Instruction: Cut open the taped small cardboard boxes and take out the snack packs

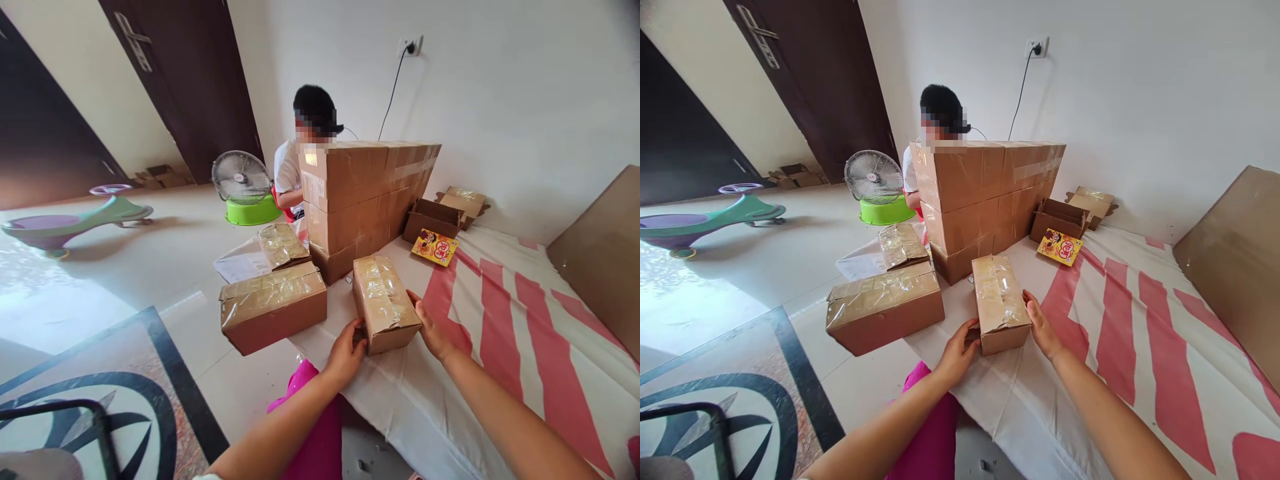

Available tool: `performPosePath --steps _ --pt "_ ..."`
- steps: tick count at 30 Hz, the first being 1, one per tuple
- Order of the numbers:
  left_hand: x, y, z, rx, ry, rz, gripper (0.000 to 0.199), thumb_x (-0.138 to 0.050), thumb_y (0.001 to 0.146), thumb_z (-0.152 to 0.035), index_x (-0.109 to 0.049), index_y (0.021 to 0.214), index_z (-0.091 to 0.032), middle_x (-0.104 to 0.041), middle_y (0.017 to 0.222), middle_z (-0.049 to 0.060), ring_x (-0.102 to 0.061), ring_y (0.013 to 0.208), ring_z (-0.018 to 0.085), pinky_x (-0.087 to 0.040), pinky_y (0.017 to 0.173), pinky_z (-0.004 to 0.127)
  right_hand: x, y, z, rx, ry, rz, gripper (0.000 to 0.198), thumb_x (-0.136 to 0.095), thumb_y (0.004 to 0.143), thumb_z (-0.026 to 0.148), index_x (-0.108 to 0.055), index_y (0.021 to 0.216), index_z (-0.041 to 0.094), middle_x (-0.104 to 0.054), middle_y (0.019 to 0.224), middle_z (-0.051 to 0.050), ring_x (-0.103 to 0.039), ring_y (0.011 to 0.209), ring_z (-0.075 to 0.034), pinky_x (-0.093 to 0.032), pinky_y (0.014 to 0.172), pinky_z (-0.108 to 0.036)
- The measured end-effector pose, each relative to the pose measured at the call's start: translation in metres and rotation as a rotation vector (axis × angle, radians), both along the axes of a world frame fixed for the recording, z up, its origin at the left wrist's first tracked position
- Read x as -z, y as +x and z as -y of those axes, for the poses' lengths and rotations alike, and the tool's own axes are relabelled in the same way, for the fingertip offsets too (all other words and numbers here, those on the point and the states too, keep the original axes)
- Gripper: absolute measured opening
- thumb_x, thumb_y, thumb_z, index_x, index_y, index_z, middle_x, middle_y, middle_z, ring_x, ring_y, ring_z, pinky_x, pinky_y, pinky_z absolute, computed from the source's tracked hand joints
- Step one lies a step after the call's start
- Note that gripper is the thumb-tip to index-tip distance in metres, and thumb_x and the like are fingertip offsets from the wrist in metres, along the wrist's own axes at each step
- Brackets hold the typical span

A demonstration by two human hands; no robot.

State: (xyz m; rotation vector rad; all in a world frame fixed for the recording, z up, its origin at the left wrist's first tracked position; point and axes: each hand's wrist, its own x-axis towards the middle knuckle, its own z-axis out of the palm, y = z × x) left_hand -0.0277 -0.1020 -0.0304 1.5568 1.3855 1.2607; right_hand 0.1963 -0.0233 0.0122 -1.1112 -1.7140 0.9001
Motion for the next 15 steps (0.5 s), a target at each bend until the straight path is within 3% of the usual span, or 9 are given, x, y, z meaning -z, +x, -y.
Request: performPosePath --steps 2,4,6,7,8,10,13,15 --pt "-0.010 -0.015 0.016 -0.017 0.226 -0.127 0.040 -0.053 0.084 -0.013 -0.055 0.123 -0.021 -0.065 0.117 0.011 -0.063 0.106 0.022 -0.054 0.087 0.039 0.002 0.000 0.018 0.075 0.023 -0.016 0.064 -0.033 0.091 0.068 -0.039 0.143 0.030 -0.051 0.142 -0.011 -0.051 0.130 -0.026 -0.045 0.106 -0.051" --pt "-0.027 -0.046 0.035 -0.150 0.539 -0.318 0.035 -0.058 0.084 -0.013 -0.058 0.117 -0.024 -0.062 0.121 0.009 -0.058 0.116 0.024 -0.048 0.098 0.044 0.000 -0.005 0.038 0.188 0.147 0.031 0.076 -0.051 0.085 0.068 -0.034 0.144 0.023 -0.046 0.143 -0.017 -0.048 0.131 -0.031 -0.044 0.104 -0.055" --pt "-0.047 -0.091 0.049 -0.476 0.794 -0.453 0.031 -0.068 0.077 -0.016 -0.061 0.105 -0.025 -0.059 0.119 0.008 -0.054 0.119 0.028 -0.041 0.105 0.051 -0.008 -0.014 0.057 0.296 0.328 0.148 0.082 -0.064 0.079 0.063 -0.034 0.142 0.021 -0.041 0.144 -0.019 -0.042 0.133 -0.035 -0.041 0.105 -0.059" --pt "-0.056 -0.118 0.053 -0.655 0.828 -0.488 0.035 -0.074 0.074 -0.022 -0.061 0.106 -0.024 -0.056 0.123 0.009 -0.050 0.123 0.031 -0.037 0.108 0.055 -0.013 -0.020 0.065 0.324 0.408 0.217 0.081 -0.067 0.078 0.060 -0.035 0.141 0.021 -0.038 0.146 -0.020 -0.038 0.135 -0.037 -0.038 0.106 -0.062" --pt "-0.065 -0.145 0.054 -0.817 0.767 -0.484 0.044 -0.077 0.071 -0.029 -0.059 0.111 -0.023 -0.051 0.131 0.011 -0.043 0.130 0.034 -0.032 0.111 0.057 -0.018 -0.027 0.072 0.332 0.471 0.281 0.080 -0.068 0.077 0.060 -0.036 0.139 0.021 -0.035 0.147 -0.020 -0.034 0.137 -0.038 -0.036 0.106 -0.064" --pt "-0.076 -0.192 0.051 -0.956 0.569 -0.362 0.068 -0.077 0.069 -0.044 -0.051 0.128 -0.022 -0.040 0.145 0.013 -0.033 0.138 0.037 -0.026 0.114 0.059 -0.026 -0.041 0.078 0.312 0.532 0.379 0.083 -0.067 0.075 0.064 -0.036 0.138 0.020 -0.029 0.150 -0.022 -0.027 0.140 -0.041 -0.033 0.106 -0.067" --pt "-0.075 -0.225 0.040 -0.756 0.244 -0.034 0.084 -0.072 0.068 -0.058 -0.040 0.139 -0.027 -0.040 0.146 0.010 -0.035 0.138 0.037 -0.030 0.113 0.055 -0.029 -0.061 0.073 0.345 0.537 0.467 0.092 -0.067 0.069 0.071 -0.037 0.137 0.017 -0.024 0.151 -0.025 -0.024 0.139 -0.046 -0.032 0.103 -0.070" --pt "-0.066 -0.215 0.036 -0.572 0.100 0.066 0.089 -0.075 0.063 -0.058 -0.039 0.139 -0.029 -0.044 0.142 0.010 -0.042 0.132 0.036 -0.041 0.106 0.051 -0.028 -0.067 0.065 0.391 0.553 0.494 0.087 -0.068 0.069 0.068 -0.041 0.133 0.015 -0.028 0.148 -0.025 -0.029 0.136 -0.046 -0.034 0.102 -0.069"
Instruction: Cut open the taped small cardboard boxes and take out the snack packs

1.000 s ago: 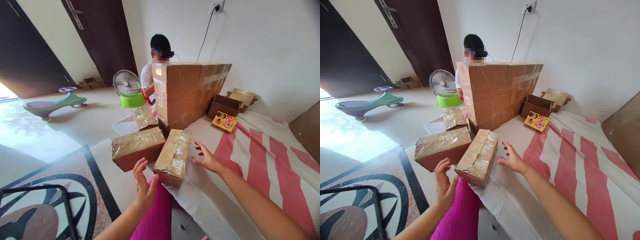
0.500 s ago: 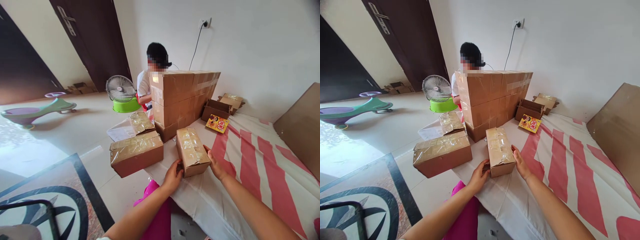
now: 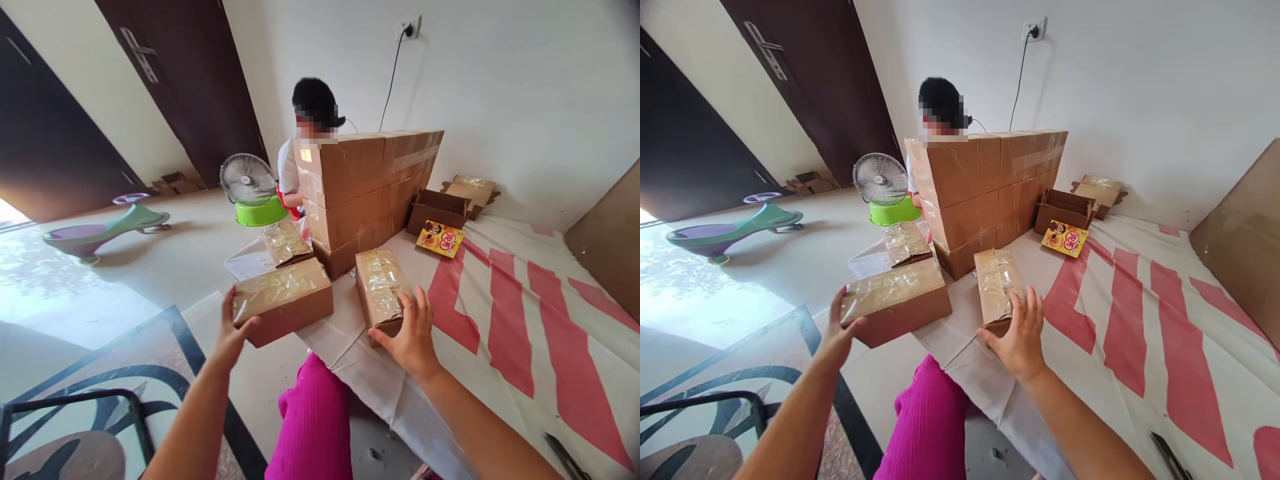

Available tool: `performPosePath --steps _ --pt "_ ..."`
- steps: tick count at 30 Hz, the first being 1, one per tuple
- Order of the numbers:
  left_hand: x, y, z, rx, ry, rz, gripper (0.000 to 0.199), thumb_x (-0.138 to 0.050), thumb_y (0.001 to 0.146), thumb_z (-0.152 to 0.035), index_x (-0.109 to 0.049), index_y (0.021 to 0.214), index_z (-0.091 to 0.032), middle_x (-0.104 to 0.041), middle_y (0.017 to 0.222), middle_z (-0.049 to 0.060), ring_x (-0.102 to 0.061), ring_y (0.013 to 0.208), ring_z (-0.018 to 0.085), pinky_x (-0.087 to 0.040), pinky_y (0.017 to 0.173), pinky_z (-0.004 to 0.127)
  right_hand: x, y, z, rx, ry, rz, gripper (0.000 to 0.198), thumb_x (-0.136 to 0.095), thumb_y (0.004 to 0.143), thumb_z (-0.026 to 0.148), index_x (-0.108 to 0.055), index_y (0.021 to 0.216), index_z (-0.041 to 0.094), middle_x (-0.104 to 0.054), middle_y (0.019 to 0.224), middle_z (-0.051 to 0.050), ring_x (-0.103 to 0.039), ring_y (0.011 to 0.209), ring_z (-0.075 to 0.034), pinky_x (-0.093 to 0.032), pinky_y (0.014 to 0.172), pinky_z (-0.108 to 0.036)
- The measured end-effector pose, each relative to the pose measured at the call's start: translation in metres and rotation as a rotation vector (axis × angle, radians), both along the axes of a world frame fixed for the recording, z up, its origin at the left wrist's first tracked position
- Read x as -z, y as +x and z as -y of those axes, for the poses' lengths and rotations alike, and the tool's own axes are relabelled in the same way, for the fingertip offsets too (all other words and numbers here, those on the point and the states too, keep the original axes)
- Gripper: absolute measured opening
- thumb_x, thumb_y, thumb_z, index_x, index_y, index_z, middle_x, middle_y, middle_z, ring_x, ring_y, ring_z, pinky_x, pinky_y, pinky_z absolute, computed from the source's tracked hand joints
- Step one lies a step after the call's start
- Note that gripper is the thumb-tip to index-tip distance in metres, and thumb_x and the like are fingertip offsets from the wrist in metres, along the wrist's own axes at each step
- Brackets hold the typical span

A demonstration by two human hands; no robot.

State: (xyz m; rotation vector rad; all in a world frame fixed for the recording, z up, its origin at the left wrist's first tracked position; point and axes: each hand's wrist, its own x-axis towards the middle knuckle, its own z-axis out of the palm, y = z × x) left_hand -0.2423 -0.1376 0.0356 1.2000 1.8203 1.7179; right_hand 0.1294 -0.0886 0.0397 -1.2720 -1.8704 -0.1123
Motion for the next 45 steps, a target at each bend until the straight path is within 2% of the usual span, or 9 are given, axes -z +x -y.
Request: performPosePath --steps 7,10,13,17,20,27,32,37,45 --pt "0.022 0.094 -0.003 0.255 0.008 -0.285 0.081 -0.067 0.071 -0.063 -0.038 0.140 -0.030 -0.042 0.136 0.011 -0.055 0.112 0.028 -0.054 0.086 0.044 -0.009 0.061 -0.005 0.097 0.143 0.001 0.048 -0.066 0.075 0.047 -0.056 0.111 0.017 -0.057 0.117 -0.016 -0.056 0.109 -0.034 -0.046 0.095 -0.054" --pt "-0.003 0.086 -0.027 0.088 0.075 -0.365 0.071 -0.045 0.084 -0.067 -0.038 0.141 -0.024 -0.054 0.117 0.012 -0.058 0.103 0.027 -0.050 0.090 0.049 -0.009 0.103 0.009 0.164 0.129 0.038 0.049 -0.064 0.076 0.053 -0.057 0.109 0.018 -0.059 0.112 -0.015 -0.057 0.105 -0.033 -0.046 0.094 -0.054" --pt "-0.044 0.069 -0.070 -0.189 -0.066 -0.605 0.068 -0.059 0.079 -0.062 -0.048 0.135 -0.026 -0.042 0.141 0.015 -0.034 0.135 0.039 -0.034 0.106 0.057 -0.001 0.123 0.023 0.197 0.107 0.070 0.052 -0.061 0.078 0.057 -0.056 0.112 0.018 -0.057 0.116 -0.016 -0.056 0.110 -0.035 -0.044 0.095 -0.055" --pt "-0.071 0.061 -0.130 -0.068 -0.375 -0.903 0.067 -0.067 0.071 -0.062 -0.060 0.126 -0.025 -0.030 0.155 0.014 -0.004 0.143 0.052 -0.020 0.107 0.069 0.010 0.117 0.030 0.205 0.124 0.073 0.051 -0.058 0.081 0.054 -0.053 0.118 0.018 -0.054 0.122 -0.018 -0.053 0.114 -0.038 -0.040 0.097 -0.058" --pt "-0.066 0.054 -0.146 -0.045 -0.486 -0.895 0.060 -0.063 0.075 -0.056 -0.061 0.124 -0.021 -0.048 0.142 0.020 -0.024 0.138 0.052 -0.029 0.102 0.068 0.012 0.113 0.029 0.207 0.143 0.066 0.051 -0.058 0.082 0.053 -0.051 0.120 0.018 -0.053 0.123 -0.019 -0.052 0.114 -0.038 -0.040 0.096 -0.059" --pt "-0.058 -0.003 -0.103 0.157 -0.322 -0.925 0.035 -0.049 0.082 -0.042 -0.072 0.099 -0.022 -0.071 0.116 0.008 -0.054 0.122 0.028 -0.039 0.109 0.043 0.011 0.118 0.030 0.160 0.128 0.064 0.051 -0.057 0.083 0.049 -0.049 0.122 0.017 -0.051 0.125 -0.019 -0.050 0.117 -0.037 -0.039 0.098 -0.057" --pt "-0.055 -0.058 -0.070 0.441 -0.101 -0.819 0.054 -0.054 0.073 -0.071 -0.075 0.090 -0.024 -0.077 0.096 0.004 -0.062 0.107 0.029 -0.047 0.098 0.054 0.013 0.116 0.031 0.169 0.125 0.042 0.052 -0.060 0.082 0.046 -0.046 0.124 0.019 -0.049 0.127 -0.017 -0.049 0.118 -0.037 -0.038 0.100 -0.056" --pt "-0.055 -0.094 -0.035 0.428 -0.147 -0.832 0.039 -0.053 0.077 -0.071 -0.075 0.086 -0.040 -0.076 0.103 -0.007 -0.064 0.109 0.025 -0.049 0.099 0.050 0.010 0.115 0.033 0.152 0.080 0.021 0.053 -0.063 0.080 0.043 -0.044 0.125 0.022 -0.047 0.128 -0.015 -0.047 0.118 -0.035 -0.038 0.101 -0.055" --pt "-0.057 -0.058 -0.032 0.366 -0.179 -0.831 0.051 -0.053 0.069 -0.080 -0.073 0.082 -0.035 -0.074 0.102 -0.002 -0.064 0.099 0.026 -0.047 0.096 0.048 0.010 0.115 0.034 0.153 0.056 0.012 0.055 -0.064 0.079 0.042 -0.043 0.127 0.022 -0.046 0.129 -0.014 -0.046 0.121 -0.034 -0.036 0.103 -0.056"
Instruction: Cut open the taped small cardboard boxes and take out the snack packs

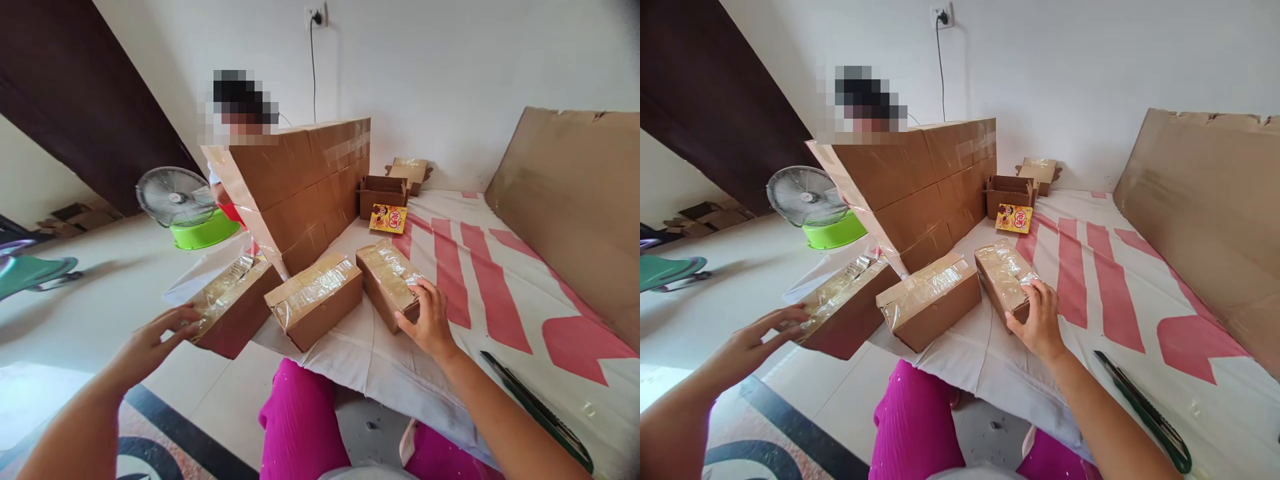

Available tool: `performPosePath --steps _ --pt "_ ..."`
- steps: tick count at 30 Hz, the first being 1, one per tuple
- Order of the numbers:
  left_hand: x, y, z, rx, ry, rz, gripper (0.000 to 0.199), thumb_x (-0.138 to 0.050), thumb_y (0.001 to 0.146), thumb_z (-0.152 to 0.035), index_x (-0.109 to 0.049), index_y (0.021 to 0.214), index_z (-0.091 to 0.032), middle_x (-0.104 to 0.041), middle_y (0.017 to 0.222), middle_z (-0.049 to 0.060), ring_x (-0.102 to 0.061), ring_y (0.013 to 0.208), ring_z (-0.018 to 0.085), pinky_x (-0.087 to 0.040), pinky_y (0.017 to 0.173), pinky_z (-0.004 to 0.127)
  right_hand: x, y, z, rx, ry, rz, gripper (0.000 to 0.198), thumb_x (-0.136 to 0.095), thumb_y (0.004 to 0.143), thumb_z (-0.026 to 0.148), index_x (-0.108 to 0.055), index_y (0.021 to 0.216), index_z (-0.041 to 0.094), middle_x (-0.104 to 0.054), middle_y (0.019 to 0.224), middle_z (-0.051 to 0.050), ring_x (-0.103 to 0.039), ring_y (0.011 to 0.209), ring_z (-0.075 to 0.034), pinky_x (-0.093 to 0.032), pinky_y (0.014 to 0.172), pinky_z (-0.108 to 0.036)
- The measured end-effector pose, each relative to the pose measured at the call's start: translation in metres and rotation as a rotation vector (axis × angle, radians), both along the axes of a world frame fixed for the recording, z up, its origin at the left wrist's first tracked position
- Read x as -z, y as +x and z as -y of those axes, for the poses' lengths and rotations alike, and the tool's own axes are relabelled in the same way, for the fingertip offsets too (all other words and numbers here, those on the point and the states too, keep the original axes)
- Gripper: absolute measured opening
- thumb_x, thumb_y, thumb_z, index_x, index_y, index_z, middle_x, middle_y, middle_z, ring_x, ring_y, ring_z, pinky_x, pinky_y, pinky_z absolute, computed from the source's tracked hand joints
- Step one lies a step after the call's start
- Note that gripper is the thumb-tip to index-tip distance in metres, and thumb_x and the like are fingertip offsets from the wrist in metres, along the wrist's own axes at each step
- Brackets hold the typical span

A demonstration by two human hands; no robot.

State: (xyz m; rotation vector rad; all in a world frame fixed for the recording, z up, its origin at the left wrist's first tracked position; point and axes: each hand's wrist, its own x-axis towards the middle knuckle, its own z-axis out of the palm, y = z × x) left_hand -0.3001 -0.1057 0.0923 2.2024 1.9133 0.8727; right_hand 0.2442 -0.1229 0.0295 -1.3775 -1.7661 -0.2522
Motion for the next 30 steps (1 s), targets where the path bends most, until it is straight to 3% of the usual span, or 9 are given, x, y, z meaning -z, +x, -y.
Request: performPosePath --steps 5,8,11,15,18,20,22,27,30 --pt "0.001 0.060 -0.009 -0.126 0.055 -0.245 0.064 -0.069 0.059 -0.072 -0.070 0.112 -0.035 -0.063 0.128 0.009 -0.047 0.124 0.040 -0.026 0.104 0.066 -0.004 0.000 0.002 0.004 -0.013 -0.045 0.055 -0.067 0.074 0.039 -0.047 0.123 0.022 -0.048 0.127 -0.014 -0.047 0.120 -0.034 -0.037 0.103 -0.056" --pt "0.001 0.066 -0.008 -0.021 0.059 -0.185 0.049 -0.066 0.066 -0.065 -0.071 0.108 -0.040 -0.067 0.126 0.003 -0.046 0.126 0.038 -0.026 0.106 0.063 -0.009 0.007 0.007 -0.029 -0.025 -0.083 0.054 -0.071 0.069 0.036 -0.051 0.118 0.022 -0.052 0.124 -0.013 -0.050 0.117 -0.033 -0.041 0.102 -0.053" --pt "-0.001 0.059 -0.004 0.138 -0.025 -0.140 0.050 -0.072 0.058 -0.064 -0.071 0.106 -0.046 -0.071 0.118 0.000 -0.051 0.123 0.040 -0.030 0.103 0.064 -0.013 0.018 0.019 -0.061 -0.061 -0.107 0.054 -0.072 0.068 0.036 -0.053 0.117 0.023 -0.053 0.125 -0.012 -0.052 0.115 -0.032 -0.044 0.099 -0.052" --pt "-0.014 0.078 0.013 0.102 0.067 -0.119 0.052 -0.070 0.061 -0.063 -0.068 0.109 -0.045 -0.070 0.119 0.002 -0.056 0.117 0.041 -0.026 0.103 0.071 -0.016 0.034 0.041 -0.074 -0.110 -0.113 0.055 -0.071 0.070 0.037 -0.054 0.121 0.024 -0.052 0.128 -0.012 -0.051 0.119 -0.033 -0.044 0.101 -0.053" --pt "-0.030 0.129 0.031 0.127 0.385 -0.060 0.045 -0.067 0.073 -0.054 -0.064 0.116 -0.041 -0.068 0.117 0.004 -0.059 0.114 0.036 -0.029 0.109 0.062 -0.021 0.052 0.059 -0.110 -0.190 -0.118 0.058 -0.071 0.071 0.037 -0.054 0.124 0.025 -0.050 0.131 -0.012 -0.050 0.122 -0.033 -0.045 0.101 -0.052" --pt "-0.036 0.175 0.042 0.402 0.435 0.010 0.040 -0.066 0.079 -0.037 -0.062 0.119 -0.040 -0.067 0.114 0.004 -0.063 0.110 0.029 -0.048 0.098 0.046 -0.027 0.070 0.072 -0.170 -0.275 -0.093 0.060 -0.073 0.069 0.038 -0.055 0.125 0.025 -0.048 0.135 -0.012 -0.048 0.125 -0.034 -0.046 0.102 -0.051" --pt "-0.034 0.222 0.049 0.657 0.389 0.017 0.042 -0.063 0.084 -0.024 -0.059 0.125 -0.034 -0.064 0.119 0.008 -0.061 0.115 0.026 -0.054 0.093 0.038 -0.034 0.091 0.087 -0.246 -0.372 -0.070 0.060 -0.073 0.069 0.037 -0.056 0.125 0.025 -0.047 0.138 -0.012 -0.047 0.128 -0.034 -0.046 0.102 -0.050" --pt "0.005 0.319 0.047 0.860 0.367 -0.112 0.044 -0.060 0.088 -0.022 -0.054 0.132 -0.025 -0.053 0.139 0.013 -0.039 0.139 0.033 -0.044 0.106 0.051 -0.044 0.140 0.124 -0.351 -0.581 -0.161 0.062 -0.072 0.072 0.045 -0.054 0.127 0.024 -0.041 0.147 -0.014 -0.039 0.137 -0.035 -0.039 0.108 -0.052" --pt "0.031 0.351 0.043 0.886 0.406 -0.064 0.038 -0.059 0.089 -0.019 -0.058 0.127 -0.023 -0.062 0.126 0.011 -0.048 0.130 0.029 -0.048 0.102 0.045 -0.031 0.164 0.144 -0.282 -0.626 -0.341 0.086 -0.073 0.068 0.062 -0.043 0.139 0.025 -0.030 0.155 -0.016 -0.039 0.137 -0.036 -0.041 0.106 -0.052"
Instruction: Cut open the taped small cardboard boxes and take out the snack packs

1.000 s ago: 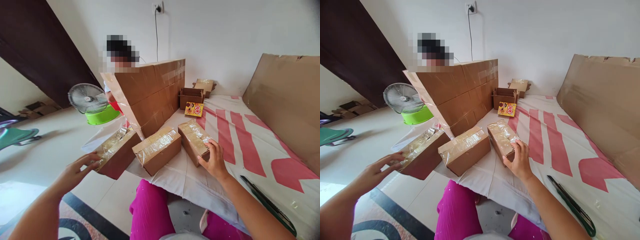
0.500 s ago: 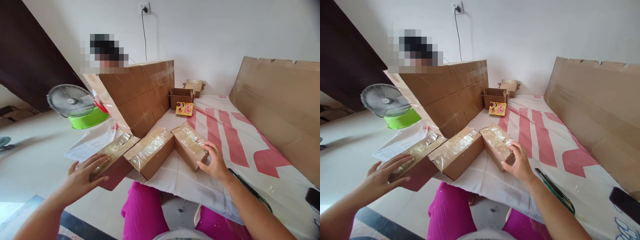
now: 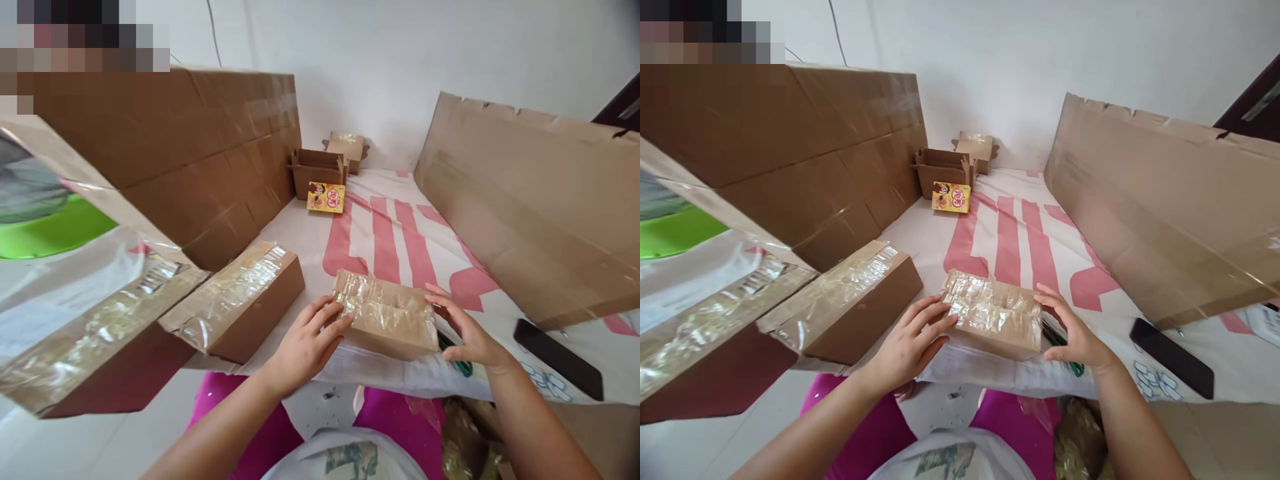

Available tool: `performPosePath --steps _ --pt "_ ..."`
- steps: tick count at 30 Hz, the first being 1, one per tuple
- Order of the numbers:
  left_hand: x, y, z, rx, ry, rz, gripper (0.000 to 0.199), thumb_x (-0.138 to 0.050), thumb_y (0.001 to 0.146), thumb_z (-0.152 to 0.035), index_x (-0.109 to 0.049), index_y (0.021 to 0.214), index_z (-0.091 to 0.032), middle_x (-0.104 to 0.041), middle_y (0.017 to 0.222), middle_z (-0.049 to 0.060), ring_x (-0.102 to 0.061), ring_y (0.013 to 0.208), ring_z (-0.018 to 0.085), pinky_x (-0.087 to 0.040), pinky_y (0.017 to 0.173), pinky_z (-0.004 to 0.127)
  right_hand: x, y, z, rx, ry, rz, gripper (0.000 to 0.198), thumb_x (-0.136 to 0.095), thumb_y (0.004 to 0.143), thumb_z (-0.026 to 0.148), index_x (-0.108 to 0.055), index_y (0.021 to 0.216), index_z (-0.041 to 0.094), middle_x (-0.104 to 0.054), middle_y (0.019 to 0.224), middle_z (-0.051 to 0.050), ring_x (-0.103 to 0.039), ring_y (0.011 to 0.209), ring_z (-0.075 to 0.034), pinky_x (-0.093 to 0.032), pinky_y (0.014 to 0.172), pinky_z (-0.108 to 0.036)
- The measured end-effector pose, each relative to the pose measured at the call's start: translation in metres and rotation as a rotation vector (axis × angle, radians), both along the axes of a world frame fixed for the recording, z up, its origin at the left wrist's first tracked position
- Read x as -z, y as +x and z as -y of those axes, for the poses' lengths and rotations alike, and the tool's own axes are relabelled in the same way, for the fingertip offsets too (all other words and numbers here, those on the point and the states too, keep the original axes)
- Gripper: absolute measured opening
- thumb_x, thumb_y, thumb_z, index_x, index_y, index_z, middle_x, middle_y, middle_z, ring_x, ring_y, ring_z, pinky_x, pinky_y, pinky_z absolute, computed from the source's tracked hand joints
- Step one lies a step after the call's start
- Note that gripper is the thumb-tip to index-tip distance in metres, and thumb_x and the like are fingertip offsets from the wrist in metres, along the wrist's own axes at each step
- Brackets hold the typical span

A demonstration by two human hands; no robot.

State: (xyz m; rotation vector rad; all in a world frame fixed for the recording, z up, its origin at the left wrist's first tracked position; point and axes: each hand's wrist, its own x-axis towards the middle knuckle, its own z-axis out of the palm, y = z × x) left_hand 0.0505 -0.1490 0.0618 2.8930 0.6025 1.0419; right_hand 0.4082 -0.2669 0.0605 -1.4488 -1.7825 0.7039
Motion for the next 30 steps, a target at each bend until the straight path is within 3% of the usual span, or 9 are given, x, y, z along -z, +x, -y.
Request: performPosePath --steps 2,5,10,14,17,19,23,26,30 --pt "0.012 0.010 0.001 -0.026 0.008 0.094 0.034 -0.062 0.088 -0.016 -0.061 0.121 -0.025 -0.066 0.114 0.008 -0.055 0.119 0.026 -0.050 0.097 0.041 0.019 0.013 0.012 0.153 -0.056 -0.040 0.083 -0.069 0.072 0.064 -0.043 0.139 0.025 -0.039 0.148 -0.017 -0.054 0.123 -0.033 -0.050 0.096 -0.048" --pt "0.020 0.013 0.006 -0.075 0.019 0.196 0.034 -0.067 0.084 -0.014 -0.064 0.116 -0.026 -0.067 0.108 0.007 -0.058 0.110 0.025 -0.051 0.091 0.038 0.052 0.020 0.026 0.370 -0.179 0.136 0.066 -0.070 0.073 0.057 -0.056 0.126 0.021 -0.063 0.116 -0.014 -0.065 0.096 -0.028 -0.054 0.081 -0.045" --pt "0.020 0.017 0.018 -0.087 0.018 0.273 0.029 -0.072 0.081 -0.016 -0.064 0.108 -0.023 -0.067 0.100 0.007 -0.057 0.104 0.024 -0.052 0.087 0.038 0.083 0.017 0.031 0.412 -0.207 0.403 0.042 -0.064 0.074 0.037 -0.064 0.112 0.018 -0.064 0.096 -0.009 -0.063 0.093 -0.027 -0.051 0.085 -0.044" --pt "0.020 0.021 0.024 -0.094 -0.032 0.310 0.027 -0.069 0.082 -0.013 -0.063 0.107 -0.020 -0.064 0.101 0.009 -0.054 0.107 0.026 -0.052 0.088 0.041 0.057 0.033 0.020 0.600 -0.139 0.436 0.030 -0.059 0.078 0.039 -0.060 0.100 0.019 -0.066 0.091 -0.008 -0.064 0.082 -0.025 -0.053 0.073 -0.039" --pt "0.026 0.021 0.023 -0.068 -0.072 0.331 0.030 -0.068 0.083 -0.009 -0.062 0.110 -0.019 -0.062 0.105 0.010 -0.051 0.110 0.026 -0.052 0.089 0.042 0.004 0.031 0.003 0.720 0.148 0.506 0.040 -0.060 0.082 0.042 -0.056 0.115 0.019 -0.067 0.100 -0.009 -0.066 0.088 -0.026 -0.053 0.076 -0.040" --pt "0.030 0.020 0.022 -0.051 -0.086 0.349 0.031 -0.067 0.082 -0.009 -0.061 0.111 -0.018 -0.060 0.107 0.010 -0.050 0.111 0.027 -0.051 0.091 0.044 -0.036 0.010 -0.012 0.590 0.318 0.631 0.046 -0.061 0.085 0.038 -0.052 0.128 0.023 -0.067 0.110 -0.008 -0.066 0.095 -0.026 -0.052 0.080 -0.038" --pt "0.036 0.021 0.022 -0.040 -0.092 0.370 0.032 -0.066 0.083 -0.009 -0.061 0.113 -0.018 -0.059 0.108 0.010 -0.048 0.113 0.027 -0.051 0.092 0.044 -0.089 -0.060 -0.043 0.048 0.456 0.957 0.043 -0.051 0.092 0.016 -0.056 0.133 0.027 -0.070 0.102 -0.004 -0.065 0.081 -0.018 -0.049 0.072 -0.031" --pt "0.037 0.021 0.022 -0.044 -0.087 0.360 0.032 -0.066 0.084 -0.011 -0.060 0.115 -0.019 -0.059 0.109 0.010 -0.048 0.113 0.027 -0.052 0.093 0.044 -0.097 -0.101 -0.062 -0.162 0.548 1.072 0.048 -0.043 0.089 0.003 -0.060 0.129 0.024 -0.070 0.096 -0.005 -0.061 0.076 -0.017 -0.045 0.069 -0.030" --pt "0.035 0.019 0.020 -0.047 -0.081 0.346 0.032 -0.064 0.086 -0.013 -0.059 0.116 -0.021 -0.059 0.109 0.009 -0.049 0.113 0.027 -0.053 0.092 0.044 -0.096 -0.113 -0.072 -0.226 0.578 1.184 0.048 -0.044 0.088 0.001 -0.061 0.128 0.021 -0.070 0.092 -0.006 -0.058 0.075 -0.017 -0.040 0.068 -0.031"
